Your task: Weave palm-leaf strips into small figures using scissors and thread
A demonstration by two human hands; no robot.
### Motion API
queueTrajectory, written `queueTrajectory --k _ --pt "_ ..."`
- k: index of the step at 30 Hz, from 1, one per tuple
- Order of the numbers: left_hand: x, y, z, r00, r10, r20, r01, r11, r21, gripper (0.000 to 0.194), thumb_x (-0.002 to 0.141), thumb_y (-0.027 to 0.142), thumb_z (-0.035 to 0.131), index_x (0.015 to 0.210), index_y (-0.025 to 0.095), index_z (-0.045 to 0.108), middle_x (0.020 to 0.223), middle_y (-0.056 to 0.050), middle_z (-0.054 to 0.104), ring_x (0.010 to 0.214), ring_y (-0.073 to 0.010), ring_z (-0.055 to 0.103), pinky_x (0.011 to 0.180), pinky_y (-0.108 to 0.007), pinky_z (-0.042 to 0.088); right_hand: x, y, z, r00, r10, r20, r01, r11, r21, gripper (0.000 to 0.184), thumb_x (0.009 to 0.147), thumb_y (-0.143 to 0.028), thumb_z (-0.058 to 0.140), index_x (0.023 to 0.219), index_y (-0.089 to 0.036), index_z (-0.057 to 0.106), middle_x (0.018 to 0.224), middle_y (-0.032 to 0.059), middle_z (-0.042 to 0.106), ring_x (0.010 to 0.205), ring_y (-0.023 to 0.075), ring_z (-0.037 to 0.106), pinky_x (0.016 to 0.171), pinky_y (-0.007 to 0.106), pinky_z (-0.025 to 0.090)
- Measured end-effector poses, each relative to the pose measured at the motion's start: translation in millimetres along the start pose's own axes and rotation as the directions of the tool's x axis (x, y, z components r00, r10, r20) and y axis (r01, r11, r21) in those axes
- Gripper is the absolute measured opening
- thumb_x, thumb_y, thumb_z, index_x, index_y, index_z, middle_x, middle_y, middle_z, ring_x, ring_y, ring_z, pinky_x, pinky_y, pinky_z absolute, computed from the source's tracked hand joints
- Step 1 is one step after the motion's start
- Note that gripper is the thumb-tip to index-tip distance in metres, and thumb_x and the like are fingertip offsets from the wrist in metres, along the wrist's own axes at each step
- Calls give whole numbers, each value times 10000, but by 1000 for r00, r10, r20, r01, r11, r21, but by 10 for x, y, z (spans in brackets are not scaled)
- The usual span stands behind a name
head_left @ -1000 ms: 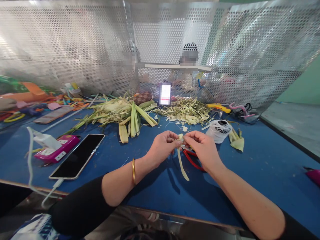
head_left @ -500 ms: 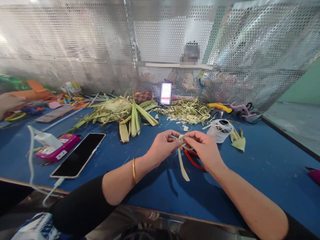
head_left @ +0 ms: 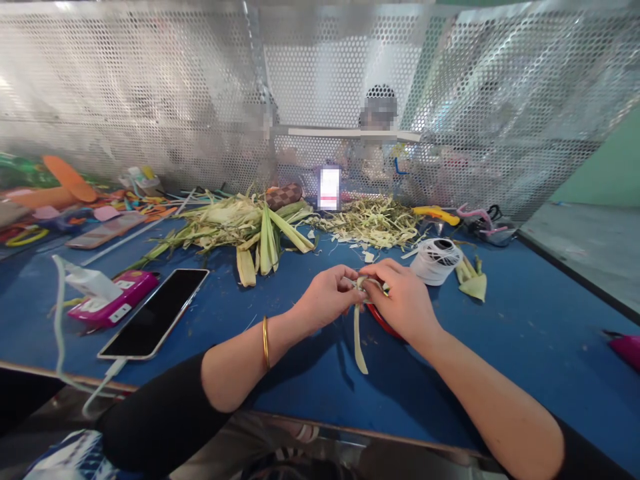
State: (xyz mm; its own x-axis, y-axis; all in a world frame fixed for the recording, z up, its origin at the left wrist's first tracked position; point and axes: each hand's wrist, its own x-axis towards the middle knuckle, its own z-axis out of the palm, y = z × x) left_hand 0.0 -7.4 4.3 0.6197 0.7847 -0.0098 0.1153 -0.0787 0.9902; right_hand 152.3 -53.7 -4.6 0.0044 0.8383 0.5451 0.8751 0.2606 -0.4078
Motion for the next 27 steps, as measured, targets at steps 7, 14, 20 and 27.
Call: queueTrajectory --k 7,14,20,27 --pt "15 -5 -38 997 25 77 -33 993 113 221 724 243 631 874 189 477 573 55 619 430 -74 444 432 -192 330 32 16 37 935 236 264 -327 861 390 99 761 -272 507 828 -209 544 651 -22 583 593 155 549 548 267 403" --pt "16 0 -21 996 -81 21 81 996 -24 218 690 196 638 876 165 529 578 32 634 418 -61 433 435 -180 338 7 -31 40 951 247 184 -302 866 399 147 733 -233 502 860 -219 574 637 -33 574 591 152 551 562 263 414" --pt "24 -22 -37 975 -194 109 201 978 -60 126 656 253 670 661 128 652 606 -19 649 445 -60 432 440 -187 364 3 -21 40 938 201 281 -321 812 488 177 733 -208 489 818 -226 643 609 -31 596 543 147 563 546 262 446" --pt "10 8 -36 985 -160 59 162 986 -36 99 659 211 661 587 150 632 560 -1 636 416 -54 433 423 -176 361 37 -87 -26 906 215 364 -411 650 639 97 707 -272 567 735 -195 618 571 -37 601 533 150 599 559 270 482"
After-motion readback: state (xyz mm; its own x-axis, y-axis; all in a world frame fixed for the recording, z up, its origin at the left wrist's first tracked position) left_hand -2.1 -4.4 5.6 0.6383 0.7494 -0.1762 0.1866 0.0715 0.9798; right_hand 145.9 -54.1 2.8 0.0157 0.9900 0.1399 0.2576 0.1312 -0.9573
